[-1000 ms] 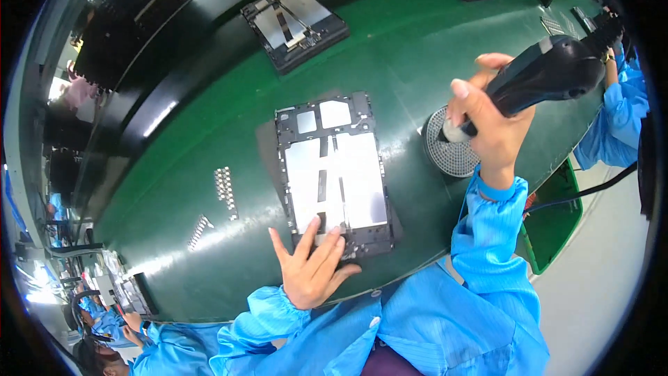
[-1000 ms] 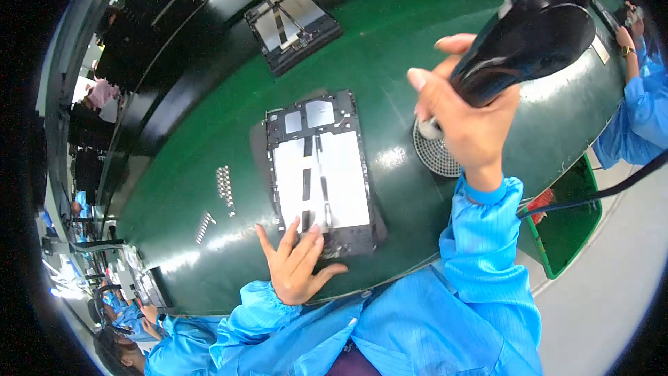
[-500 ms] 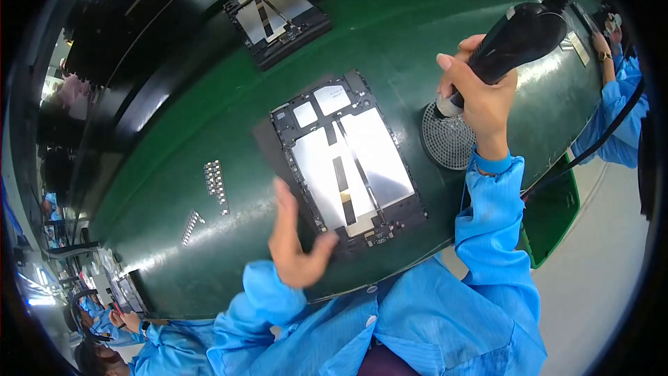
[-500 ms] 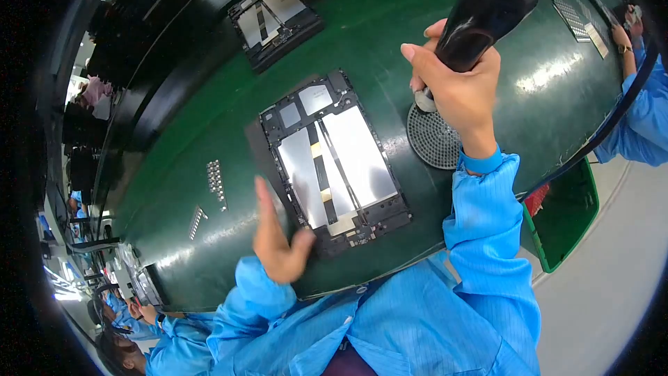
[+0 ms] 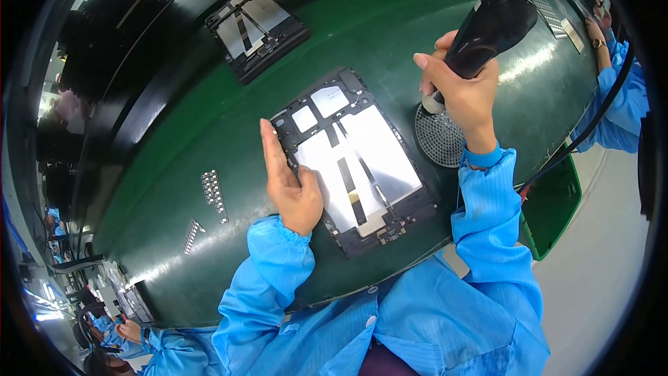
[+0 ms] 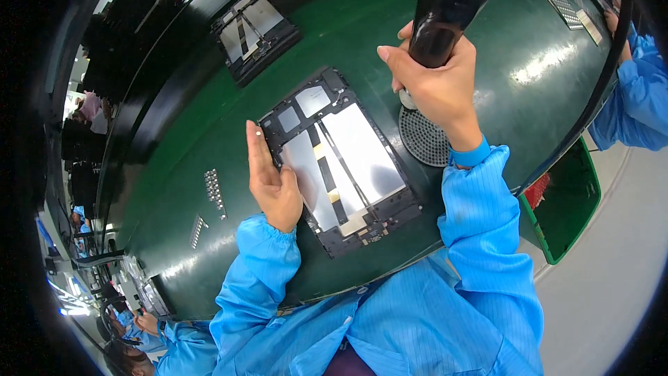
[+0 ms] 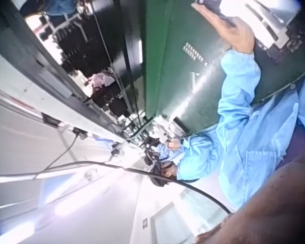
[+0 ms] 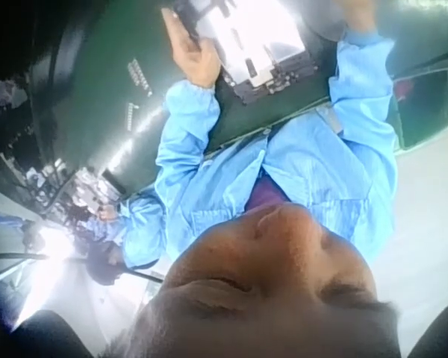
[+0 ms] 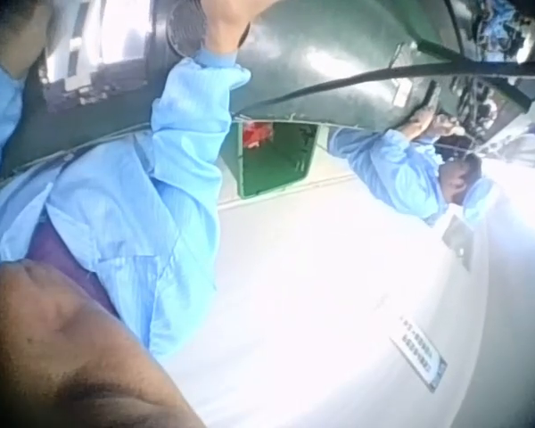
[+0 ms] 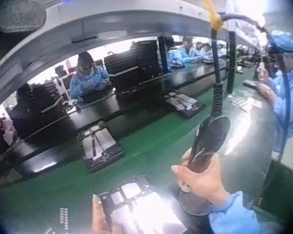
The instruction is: Assembling and screwing components onto electronic screen modules on a factory assembly line.
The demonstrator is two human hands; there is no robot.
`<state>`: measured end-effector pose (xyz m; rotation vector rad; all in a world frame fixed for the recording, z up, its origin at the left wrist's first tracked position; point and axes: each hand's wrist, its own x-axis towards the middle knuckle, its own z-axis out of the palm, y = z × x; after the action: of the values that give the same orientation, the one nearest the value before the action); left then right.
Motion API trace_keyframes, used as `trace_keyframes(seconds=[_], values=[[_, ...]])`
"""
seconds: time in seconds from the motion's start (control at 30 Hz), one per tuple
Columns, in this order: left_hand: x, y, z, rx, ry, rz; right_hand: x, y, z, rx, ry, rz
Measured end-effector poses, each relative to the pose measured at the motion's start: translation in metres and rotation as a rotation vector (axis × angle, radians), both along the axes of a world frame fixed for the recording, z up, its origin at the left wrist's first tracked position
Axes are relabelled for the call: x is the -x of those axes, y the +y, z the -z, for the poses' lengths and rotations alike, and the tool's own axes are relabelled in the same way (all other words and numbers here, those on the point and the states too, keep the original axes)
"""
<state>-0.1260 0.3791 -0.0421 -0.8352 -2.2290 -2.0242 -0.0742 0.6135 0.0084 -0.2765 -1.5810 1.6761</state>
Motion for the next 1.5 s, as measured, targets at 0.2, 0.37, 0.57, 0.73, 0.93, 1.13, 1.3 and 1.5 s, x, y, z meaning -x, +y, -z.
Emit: trace_keyframes(seconds=[0.2,0.37,0.57,0.73,0.93,1.13,1.3,1.5], values=[[0.018,-0.021,0.004,0.279,0.271,0.033,-0.001,0.005,0.005,-0.004,0.007,0.003],[0.013,-0.024,-0.029,0.009,-0.173,-0.136,0.002,0.004,0.008,-0.005,0.0,-0.032],[0.027,-0.077,-0.009,0.148,-0.076,-0.134,0.006,-0.017,0.005,0.0,-0.041,0.051],[0.016,-0.091,-0.006,0.1,-0.53,-0.009,-0.005,-0.019,-0.009,-0.05,0.114,0.064],[0.011,-0.081,-0.01,0.133,-0.641,0.047,0.0,-0.025,-0.003,-0.072,0.145,-0.055],[0.022,-0.07,0.004,0.104,-0.45,0.026,-0.002,-0.024,-0.001,-0.064,0.181,-0.079],[0.028,-0.063,0.015,0.072,-0.3,-0.017,-0.005,-0.023,-0.002,-0.045,0.185,-0.051],[0.028,-0.061,0.011,0.102,-0.321,-0.025,-0.009,-0.03,-0.011,-0.084,0.212,-0.1]])
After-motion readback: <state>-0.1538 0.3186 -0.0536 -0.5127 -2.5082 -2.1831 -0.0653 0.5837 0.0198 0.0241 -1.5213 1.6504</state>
